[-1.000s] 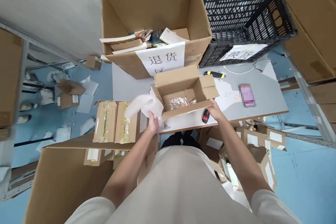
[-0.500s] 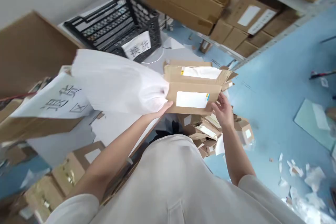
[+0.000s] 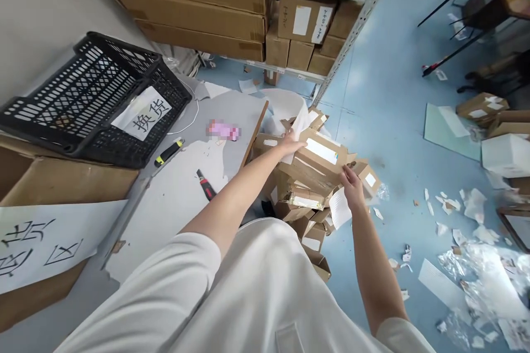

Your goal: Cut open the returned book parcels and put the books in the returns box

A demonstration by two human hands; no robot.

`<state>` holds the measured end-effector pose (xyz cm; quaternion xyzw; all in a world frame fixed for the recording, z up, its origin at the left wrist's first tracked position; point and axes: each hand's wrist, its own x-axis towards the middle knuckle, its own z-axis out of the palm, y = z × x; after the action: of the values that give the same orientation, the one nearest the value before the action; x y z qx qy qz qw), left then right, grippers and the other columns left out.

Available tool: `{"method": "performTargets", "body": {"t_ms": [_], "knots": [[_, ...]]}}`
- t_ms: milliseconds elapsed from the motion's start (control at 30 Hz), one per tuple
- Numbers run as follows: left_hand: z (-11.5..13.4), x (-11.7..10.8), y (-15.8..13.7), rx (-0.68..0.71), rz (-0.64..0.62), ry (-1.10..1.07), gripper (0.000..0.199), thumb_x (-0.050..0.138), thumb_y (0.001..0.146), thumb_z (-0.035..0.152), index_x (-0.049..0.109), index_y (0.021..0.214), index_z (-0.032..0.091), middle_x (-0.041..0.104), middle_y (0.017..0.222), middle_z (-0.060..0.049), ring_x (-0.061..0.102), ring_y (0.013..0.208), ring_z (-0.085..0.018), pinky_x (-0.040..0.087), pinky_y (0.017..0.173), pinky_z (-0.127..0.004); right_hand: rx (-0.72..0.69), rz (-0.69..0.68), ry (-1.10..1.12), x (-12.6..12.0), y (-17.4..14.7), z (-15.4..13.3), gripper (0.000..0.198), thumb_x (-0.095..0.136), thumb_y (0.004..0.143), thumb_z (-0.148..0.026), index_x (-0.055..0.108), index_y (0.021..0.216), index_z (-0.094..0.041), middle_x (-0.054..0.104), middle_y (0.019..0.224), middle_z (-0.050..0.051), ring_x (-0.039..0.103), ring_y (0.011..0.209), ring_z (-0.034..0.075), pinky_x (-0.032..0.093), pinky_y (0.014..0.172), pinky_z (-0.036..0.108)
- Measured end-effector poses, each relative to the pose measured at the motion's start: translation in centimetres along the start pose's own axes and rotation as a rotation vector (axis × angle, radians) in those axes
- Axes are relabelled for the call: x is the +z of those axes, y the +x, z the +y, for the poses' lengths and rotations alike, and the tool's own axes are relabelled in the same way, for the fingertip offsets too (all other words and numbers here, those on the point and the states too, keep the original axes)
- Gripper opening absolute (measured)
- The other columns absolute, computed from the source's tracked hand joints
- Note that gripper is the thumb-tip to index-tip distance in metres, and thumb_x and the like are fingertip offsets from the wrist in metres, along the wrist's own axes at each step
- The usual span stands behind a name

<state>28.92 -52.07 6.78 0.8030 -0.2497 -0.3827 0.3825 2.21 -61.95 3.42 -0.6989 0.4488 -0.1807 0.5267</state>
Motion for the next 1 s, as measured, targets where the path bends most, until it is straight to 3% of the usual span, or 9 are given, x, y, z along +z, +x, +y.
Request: {"method": "performTargets", "body": {"t_ms": [67,133,267,367,433,533,733,900,1000], "knots": [[0.3,-0.7,-0.1,0.087,0.036,0.057,0.111,0.076,0.062,0.054,0.020,0.150,0.014,0.007,0.159,-0.017,-0.002,0.146,-0.038,-0.001,0.116,-0.056,-0.056,0.004,-0.094,-0.1,-0.1,-0.1,0.065,0.053,0.081,-0.058,0.054,0.133,-0.019,0.046,0.144,0.016,0.043,0.132,0.030,0.034,0.107,0.051],[-0.2,-2.2,-1.0,0.224,0.131,-0.002,0.108,0.076,0.064,0.055,0.022,0.150,0.017,0.006,0.159,-0.015,-0.002,0.146,-0.037,-0.004,0.115,-0.057,-0.136,0.052,-0.229,-0.3,-0.2,-0.7,0.065,0.050,0.084,-0.058,0.051,0.135,-0.017,0.043,0.145,0.018,0.035,0.138,0.032,0.032,0.107,0.055],[-3.5,-6.2,-5.4,0.428,0.231,-0.177,0.085,0.070,0.073,0.051,0.037,0.144,0.020,0.035,0.151,-0.013,0.035,0.138,-0.034,0.022,0.116,-0.047,-0.412,0.202,-0.455,0.5,0.0,-3.8,0.059,0.050,0.087,-0.049,0.049,0.136,-0.015,0.044,0.143,0.021,0.035,0.137,0.034,0.032,0.108,0.057],[-7.5,-8.8,-11.0,0.353,0.297,-0.191,0.070,0.072,0.073,0.043,0.051,0.135,0.020,0.056,0.134,-0.012,0.056,0.120,-0.034,0.036,0.109,-0.045,-0.645,0.169,-0.441,3.5,0.7,-7.0,0.051,0.052,0.088,-0.039,0.050,0.134,-0.017,0.057,0.128,0.018,0.053,0.121,0.031,0.042,0.101,0.052],[-10.6,-9.8,-15.6,0.211,0.415,-0.253,0.060,0.075,0.070,0.039,0.061,0.125,0.019,0.063,0.125,-0.012,0.059,0.115,-0.034,0.038,0.107,-0.046,-0.752,0.023,-0.418,6.9,1.3,-9.0,0.047,0.049,0.090,-0.035,0.049,0.133,-0.018,0.065,0.113,0.015,0.062,0.105,0.028,0.047,0.094,0.047],[-15.5,-10.0,-23.5,-0.048,0.654,-0.370,0.053,0.077,0.067,0.038,0.065,0.116,0.020,0.064,0.123,-0.012,0.061,0.111,-0.035,0.040,0.105,-0.048,-0.893,-0.340,-0.483,13.4,1.6,-11.5,0.040,0.044,0.093,-0.032,0.053,0.128,-0.018,0.069,0.101,0.013,0.066,0.092,0.026,0.052,0.085,0.041],[-22.1,-4.1,-40.8,-0.548,1.288,-0.520,0.051,0.076,0.068,0.040,0.063,0.114,0.022,0.059,0.129,-0.012,0.050,0.125,-0.033,0.037,0.108,-0.048,-1.161,-0.981,-0.794,27.1,-2.3,-13.0,0.041,0.045,0.091,-0.031,0.054,0.128,-0.017,0.067,0.111,0.017,0.066,0.093,0.029,0.051,0.079,0.042],[-24.9,2.3,-50.1,-0.840,1.983,-0.717,0.074,0.075,0.070,0.045,0.042,0.132,0.025,0.031,0.152,-0.010,0.020,0.145,-0.026,0.016,0.119,-0.043,-1.260,-1.352,-1.127,40.0,-13.5,-13.3,0.043,0.064,0.080,-0.036,0.059,0.120,-0.020,0.069,0.099,0.018,0.067,0.090,0.032,0.049,0.078,0.045],[-27.1,3.7,-52.6,-0.739,2.064,-1.217,0.066,0.066,0.075,0.054,0.039,0.131,0.030,0.033,0.151,-0.008,0.020,0.145,-0.026,0.021,0.116,-0.049,-1.335,-1.601,-0.941,46.8,-24.3,-14.3,0.049,0.065,0.081,-0.035,0.055,0.126,-0.017,0.065,0.114,0.022,0.063,0.104,0.036,0.045,0.089,0.051]]}}
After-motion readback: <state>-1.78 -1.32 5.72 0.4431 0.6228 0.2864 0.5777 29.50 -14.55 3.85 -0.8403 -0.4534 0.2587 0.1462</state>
